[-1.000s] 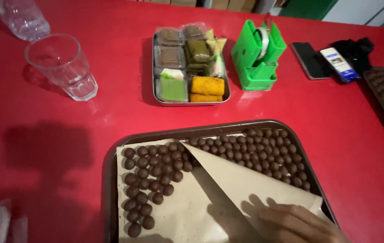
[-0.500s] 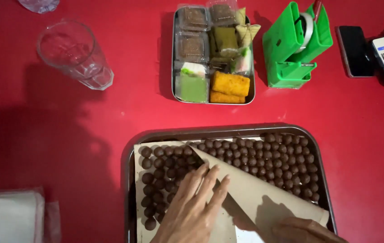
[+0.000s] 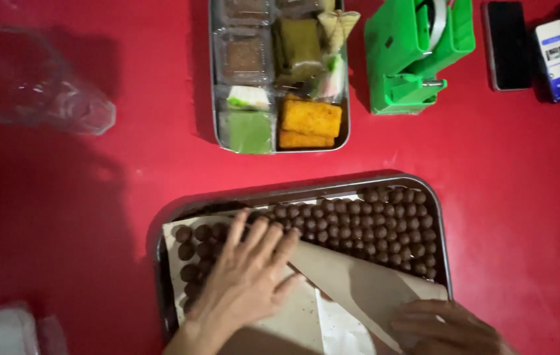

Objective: Organizing small chocolate balls into neat rows on a parchment-lined tray.

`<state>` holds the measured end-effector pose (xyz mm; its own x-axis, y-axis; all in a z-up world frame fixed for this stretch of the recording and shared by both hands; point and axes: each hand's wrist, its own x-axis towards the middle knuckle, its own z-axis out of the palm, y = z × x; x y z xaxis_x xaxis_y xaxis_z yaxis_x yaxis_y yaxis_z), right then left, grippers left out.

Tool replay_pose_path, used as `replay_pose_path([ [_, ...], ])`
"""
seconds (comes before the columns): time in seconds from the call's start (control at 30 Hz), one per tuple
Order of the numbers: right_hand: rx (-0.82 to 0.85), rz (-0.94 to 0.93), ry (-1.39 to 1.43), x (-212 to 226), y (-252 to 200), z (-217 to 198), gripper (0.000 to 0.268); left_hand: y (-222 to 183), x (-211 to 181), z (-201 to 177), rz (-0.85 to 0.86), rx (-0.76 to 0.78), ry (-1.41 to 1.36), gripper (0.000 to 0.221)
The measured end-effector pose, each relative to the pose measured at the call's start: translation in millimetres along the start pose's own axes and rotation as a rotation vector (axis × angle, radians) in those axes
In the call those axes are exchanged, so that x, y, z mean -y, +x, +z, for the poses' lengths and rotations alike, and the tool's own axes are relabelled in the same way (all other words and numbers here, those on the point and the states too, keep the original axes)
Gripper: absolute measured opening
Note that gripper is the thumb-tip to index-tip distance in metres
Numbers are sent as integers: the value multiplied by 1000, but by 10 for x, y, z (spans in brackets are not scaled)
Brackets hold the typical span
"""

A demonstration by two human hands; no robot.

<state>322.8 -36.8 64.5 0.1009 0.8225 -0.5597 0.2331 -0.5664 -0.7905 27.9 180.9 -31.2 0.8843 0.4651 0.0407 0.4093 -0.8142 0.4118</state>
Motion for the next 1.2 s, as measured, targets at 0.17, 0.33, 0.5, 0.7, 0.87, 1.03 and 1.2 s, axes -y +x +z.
replay_pose_path([
  [0.17,-38,-450,-629,282,122,-157,21,124,165,-240,18,69,-71,50],
  [0.33,-153,-392,-591,607,194,-219,31,181,253,-207,50,33,-139,34],
  [0.5,-424,-475,-853,816,200,86,46,283,312,-392,-6,180,-281,23],
  [0.7,-548,-479,-623,685,570,1152,29,292,380,-469,32,104,-363,12],
  [0.87,-497,-560,-825,469,1139,1536,41,301,389,-412,-2,58,-389,16],
  [1.03,-469,-553,-938,415,1350,1544,40,312,363,-340,-14,-3,-386,11],
  [1.2,-489,-497,-630,626,1144,1480,43,252,191,-423,-75,-33,-332,9],
])
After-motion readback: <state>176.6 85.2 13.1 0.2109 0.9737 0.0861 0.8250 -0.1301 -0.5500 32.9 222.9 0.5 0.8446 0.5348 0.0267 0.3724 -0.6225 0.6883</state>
